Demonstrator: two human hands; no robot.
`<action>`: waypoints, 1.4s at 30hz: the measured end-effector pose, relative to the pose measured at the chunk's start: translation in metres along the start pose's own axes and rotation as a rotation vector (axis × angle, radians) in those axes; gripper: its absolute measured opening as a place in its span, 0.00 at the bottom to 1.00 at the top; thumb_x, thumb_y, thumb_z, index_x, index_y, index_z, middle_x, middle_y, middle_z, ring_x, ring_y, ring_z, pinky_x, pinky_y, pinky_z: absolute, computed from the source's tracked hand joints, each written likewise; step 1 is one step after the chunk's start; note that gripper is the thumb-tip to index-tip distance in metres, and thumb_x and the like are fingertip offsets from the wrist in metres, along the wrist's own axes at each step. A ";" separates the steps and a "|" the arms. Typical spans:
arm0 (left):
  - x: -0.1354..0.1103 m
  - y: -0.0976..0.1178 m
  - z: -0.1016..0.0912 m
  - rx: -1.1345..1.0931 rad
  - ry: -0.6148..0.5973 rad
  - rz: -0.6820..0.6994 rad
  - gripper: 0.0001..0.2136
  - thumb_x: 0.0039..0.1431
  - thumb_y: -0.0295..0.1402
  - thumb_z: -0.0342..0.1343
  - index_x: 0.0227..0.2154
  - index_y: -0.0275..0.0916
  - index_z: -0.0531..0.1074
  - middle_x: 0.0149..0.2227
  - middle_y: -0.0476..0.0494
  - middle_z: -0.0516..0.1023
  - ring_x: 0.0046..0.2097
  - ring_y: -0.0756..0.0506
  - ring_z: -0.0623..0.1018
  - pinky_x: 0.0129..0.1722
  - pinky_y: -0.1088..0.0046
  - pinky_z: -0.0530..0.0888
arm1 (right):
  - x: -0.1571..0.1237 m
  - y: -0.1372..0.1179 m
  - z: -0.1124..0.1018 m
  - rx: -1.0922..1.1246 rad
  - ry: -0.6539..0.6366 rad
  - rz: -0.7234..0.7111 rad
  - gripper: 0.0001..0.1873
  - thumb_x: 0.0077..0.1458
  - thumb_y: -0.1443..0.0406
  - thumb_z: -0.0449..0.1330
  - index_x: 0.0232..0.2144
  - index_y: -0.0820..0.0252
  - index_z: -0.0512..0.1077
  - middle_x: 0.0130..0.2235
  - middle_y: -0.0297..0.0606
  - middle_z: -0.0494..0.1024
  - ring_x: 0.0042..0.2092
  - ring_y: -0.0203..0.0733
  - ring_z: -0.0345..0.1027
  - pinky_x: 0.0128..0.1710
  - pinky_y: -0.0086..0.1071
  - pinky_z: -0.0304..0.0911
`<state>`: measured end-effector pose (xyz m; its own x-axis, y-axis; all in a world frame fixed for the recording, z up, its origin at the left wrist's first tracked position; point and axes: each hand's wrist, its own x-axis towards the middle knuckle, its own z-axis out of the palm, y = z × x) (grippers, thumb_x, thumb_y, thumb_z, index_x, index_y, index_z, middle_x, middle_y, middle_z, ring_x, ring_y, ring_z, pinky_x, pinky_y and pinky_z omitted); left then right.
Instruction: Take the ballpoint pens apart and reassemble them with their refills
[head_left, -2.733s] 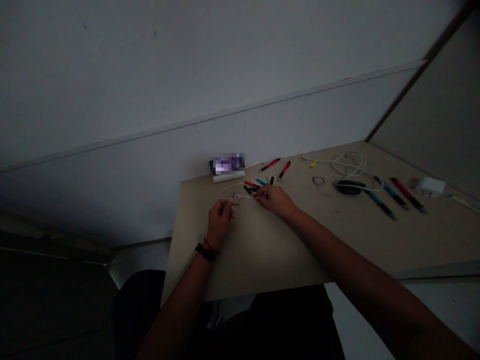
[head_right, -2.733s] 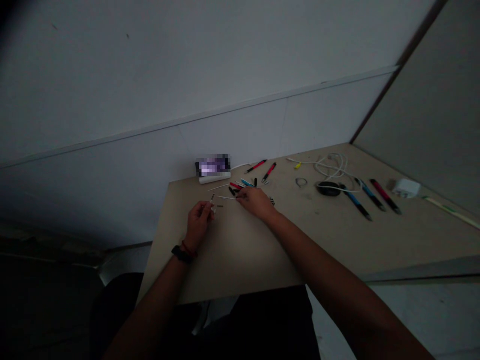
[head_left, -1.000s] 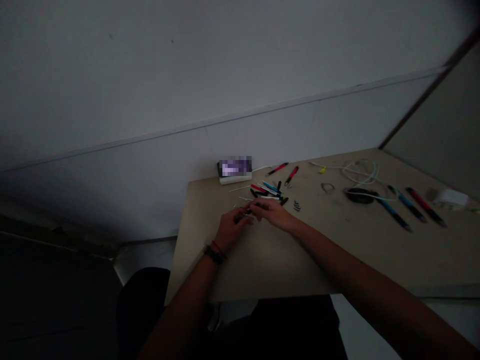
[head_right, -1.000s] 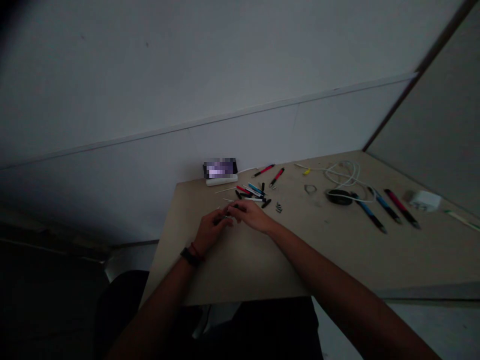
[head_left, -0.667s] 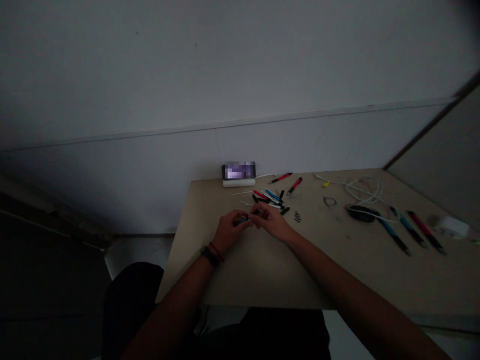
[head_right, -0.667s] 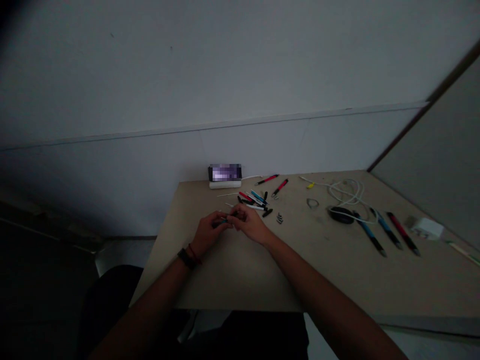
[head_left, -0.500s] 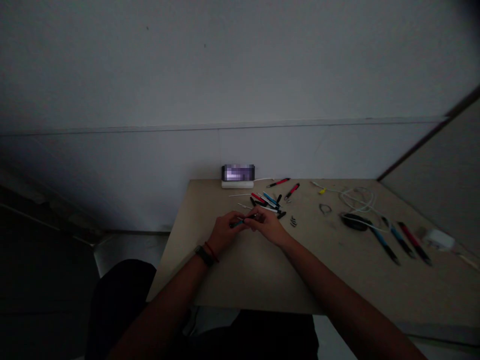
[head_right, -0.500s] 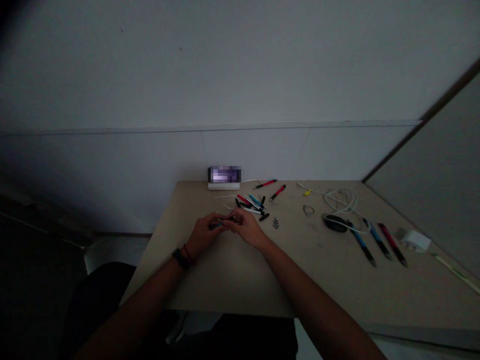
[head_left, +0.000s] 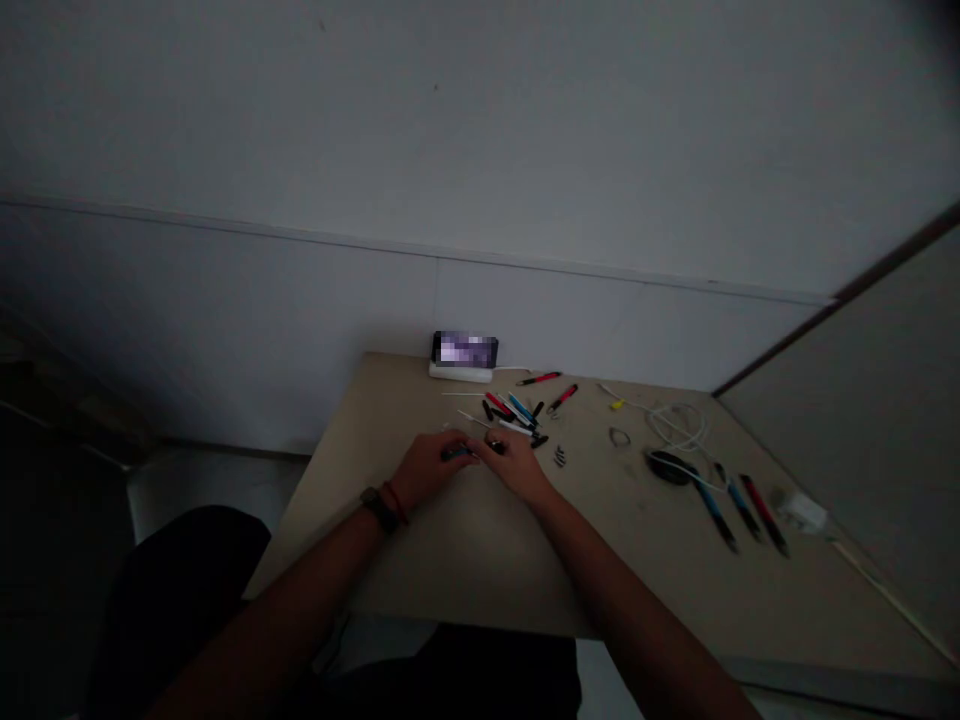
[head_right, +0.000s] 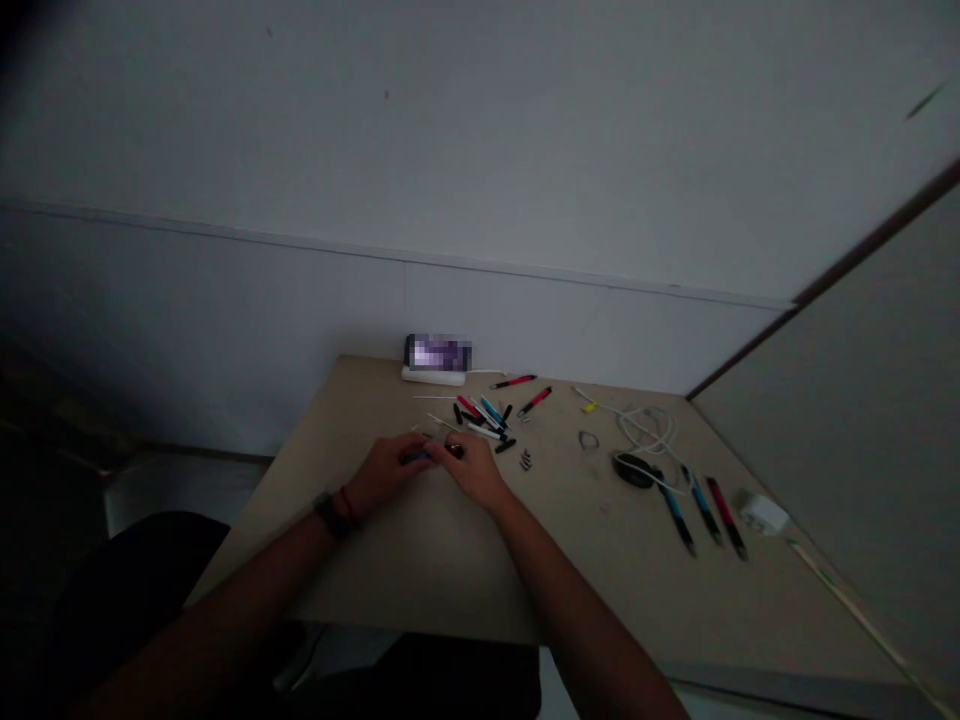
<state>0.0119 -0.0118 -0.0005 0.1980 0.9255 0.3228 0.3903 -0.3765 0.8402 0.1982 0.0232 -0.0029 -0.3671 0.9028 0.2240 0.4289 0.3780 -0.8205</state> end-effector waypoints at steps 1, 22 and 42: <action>0.000 0.000 0.000 -0.009 0.011 -0.012 0.08 0.57 0.39 0.63 0.36 0.41 0.80 0.34 0.46 0.83 0.35 0.44 0.81 0.37 0.72 0.74 | 0.000 -0.001 -0.001 0.026 -0.003 0.006 0.23 0.56 0.44 0.60 0.25 0.57 0.70 0.23 0.32 0.68 0.27 0.39 0.61 0.27 0.32 0.56; -0.001 -0.001 0.002 -0.005 -0.001 -0.008 0.10 0.54 0.38 0.66 0.38 0.43 0.79 0.37 0.46 0.84 0.37 0.44 0.82 0.39 0.70 0.74 | 0.000 -0.003 -0.010 0.006 0.015 -0.047 0.28 0.61 0.44 0.54 0.18 0.56 0.61 0.19 0.31 0.63 0.24 0.37 0.58 0.26 0.32 0.53; -0.002 0.006 0.000 0.025 -0.025 -0.028 0.12 0.61 0.39 0.60 0.45 0.40 0.75 0.36 0.45 0.83 0.39 0.45 0.81 0.41 0.70 0.73 | 0.001 0.002 -0.008 0.230 0.068 0.012 0.20 0.56 0.47 0.62 0.30 0.58 0.71 0.24 0.33 0.72 0.25 0.38 0.65 0.25 0.30 0.57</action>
<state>0.0137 -0.0159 0.0045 0.2089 0.9345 0.2883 0.4183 -0.3519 0.8374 0.2054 0.0264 -0.0007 -0.3029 0.9218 0.2418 0.2307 0.3170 -0.9199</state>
